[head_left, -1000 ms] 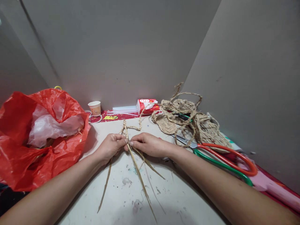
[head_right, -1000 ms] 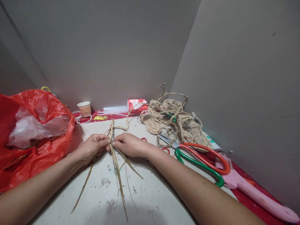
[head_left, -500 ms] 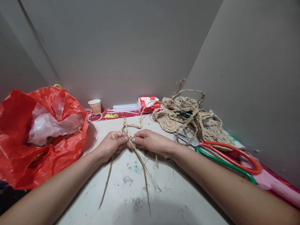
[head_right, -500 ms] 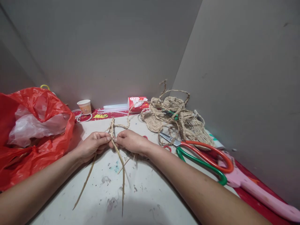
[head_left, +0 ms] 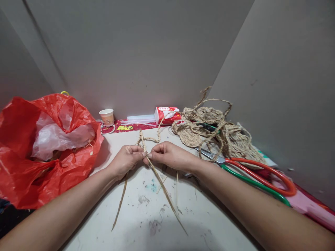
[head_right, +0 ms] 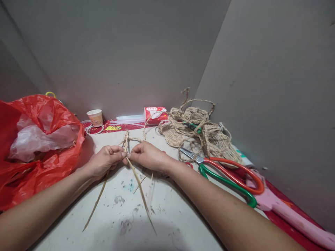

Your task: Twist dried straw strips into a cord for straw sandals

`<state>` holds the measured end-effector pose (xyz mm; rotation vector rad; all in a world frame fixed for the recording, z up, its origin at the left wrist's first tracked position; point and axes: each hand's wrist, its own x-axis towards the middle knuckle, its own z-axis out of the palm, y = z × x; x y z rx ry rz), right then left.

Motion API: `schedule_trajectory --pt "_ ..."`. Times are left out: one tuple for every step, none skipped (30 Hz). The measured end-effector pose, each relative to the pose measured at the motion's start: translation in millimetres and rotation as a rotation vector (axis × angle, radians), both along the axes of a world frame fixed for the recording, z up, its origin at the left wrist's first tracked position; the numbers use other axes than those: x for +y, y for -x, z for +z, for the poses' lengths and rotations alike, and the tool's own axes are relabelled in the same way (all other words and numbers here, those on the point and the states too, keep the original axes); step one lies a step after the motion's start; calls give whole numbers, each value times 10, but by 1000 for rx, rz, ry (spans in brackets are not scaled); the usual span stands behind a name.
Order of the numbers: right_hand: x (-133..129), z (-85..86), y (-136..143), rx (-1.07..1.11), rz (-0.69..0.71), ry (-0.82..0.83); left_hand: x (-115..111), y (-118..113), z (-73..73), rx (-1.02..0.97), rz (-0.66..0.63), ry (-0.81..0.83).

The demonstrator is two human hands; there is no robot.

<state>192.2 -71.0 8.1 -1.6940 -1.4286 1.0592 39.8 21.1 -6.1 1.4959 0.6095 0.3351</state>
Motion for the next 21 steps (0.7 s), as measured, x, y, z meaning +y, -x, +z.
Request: schedule_trajectory --pt "-1 -7 -30 57 44 23 2 1 -8 -1 2 -13" --pt "0 -17 -62 117 79 48 3 2 -14 1 1 -20" --pt "2 -28 -94 170 99 74 3 3 -17 4 0 -24" --pt "6 -41 -124 206 105 98 2 5 -17 5 -1 -28" --pt "11 -53 -151 229 107 119 -1 6 -15 6 -1 -31" --pt "15 -63 -173 242 109 140 -4 7 -11 9 2 -35" --pt "19 -71 -189 252 117 162 -7 7 -9 11 5 -42" --pt "22 -76 -201 263 130 183 -9 7 -10 11 9 -53" --pt "23 -77 -208 276 143 199 -11 5 -14 5 10 -71" --pt "22 -73 -209 294 145 213 -11 2 -23 -9 10 -93" --pt "21 -64 -204 316 131 225 -11 -2 -36 -29 11 -116" --pt "19 -51 -191 339 106 233 -10 -6 -51 -51 13 -140" --pt "15 -33 -170 360 75 236 -9 -10 -66 -74 18 -157" --pt "12 -13 -139 377 40 235 -10 -14 -79 -93 27 -168" --pt "8 9 -99 386 9 231 -12 -18 -88 -108 38 -173" --pt "3 30 -50 388 -14 226 -18 -21 -94 -122 52 -172" --pt "-2 48 8 379 -32 220 -26 -25 -96 -137 66 -164" --pt "-7 60 70 363 -53 211 -37 -27 -94 -153 83 -150" --pt "-12 65 135 336 -79 197 -51 -29 -90 -164 100 -128" --pt "-17 62 198 299 -108 175 -67 -30 -85 -170 115 -100" --pt "-23 51 257 250 -139 147 -84 -30 -79 -168 129 -67"
